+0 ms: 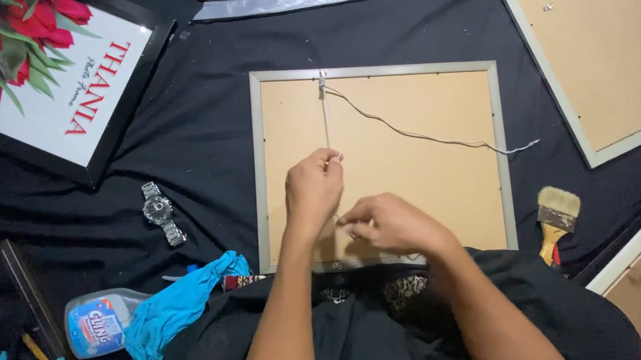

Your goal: Attaching and securing a hanging wire to the back of a picture frame by threading it through eyelets.

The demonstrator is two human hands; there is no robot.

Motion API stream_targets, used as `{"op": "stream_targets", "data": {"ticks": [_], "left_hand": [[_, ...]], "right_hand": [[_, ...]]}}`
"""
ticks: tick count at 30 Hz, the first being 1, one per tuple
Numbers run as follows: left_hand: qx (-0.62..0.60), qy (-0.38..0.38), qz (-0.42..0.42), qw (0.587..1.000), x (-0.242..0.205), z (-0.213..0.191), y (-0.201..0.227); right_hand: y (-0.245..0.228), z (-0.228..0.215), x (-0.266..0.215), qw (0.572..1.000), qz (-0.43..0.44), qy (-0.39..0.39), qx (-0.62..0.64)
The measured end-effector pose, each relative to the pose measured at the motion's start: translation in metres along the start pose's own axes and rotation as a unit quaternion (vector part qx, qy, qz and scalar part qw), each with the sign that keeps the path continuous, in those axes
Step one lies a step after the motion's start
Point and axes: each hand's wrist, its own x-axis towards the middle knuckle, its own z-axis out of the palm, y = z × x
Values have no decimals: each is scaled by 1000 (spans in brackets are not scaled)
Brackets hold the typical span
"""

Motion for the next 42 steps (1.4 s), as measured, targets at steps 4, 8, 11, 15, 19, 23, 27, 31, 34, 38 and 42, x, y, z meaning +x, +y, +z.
{"op": "stream_targets", "data": {"ticks": [4,8,11,15,19,23,27,31,34,38,42], "left_hand": [[35,-3,-11,999,8,-1,-3],[25,-30,-18,999,-2,-13,7],[30,-32,-12,999,-4,-16,11],[57,-44,15,997,3,-7,4],[31,-60,5,998,-5,-22,15],[11,-65,2,998,1,-21,10],[-3,-54,-4,999,8,-17,2],[52,-86,5,995,6,-23,5],[50,-94,16,994,2,-22,5],[48,-101,-15,994,11,-11,-4],[52,-127,-6,991,-4,-26,7]], "right_hand": [[24,-10,23,991,29,121,56],[14,-17,56,912,34,319,255],[27,-27,112,901,13,368,228],[42,-40,187,904,10,427,15],[22,-50,221,908,73,413,-19],[29,-52,250,910,129,388,-64],[27,-51,229,922,121,360,-70],[44,-38,206,919,114,335,174],[14,-27,158,888,129,266,353],[5,-6,128,874,122,219,416],[50,-1,141,914,116,273,277]]}}
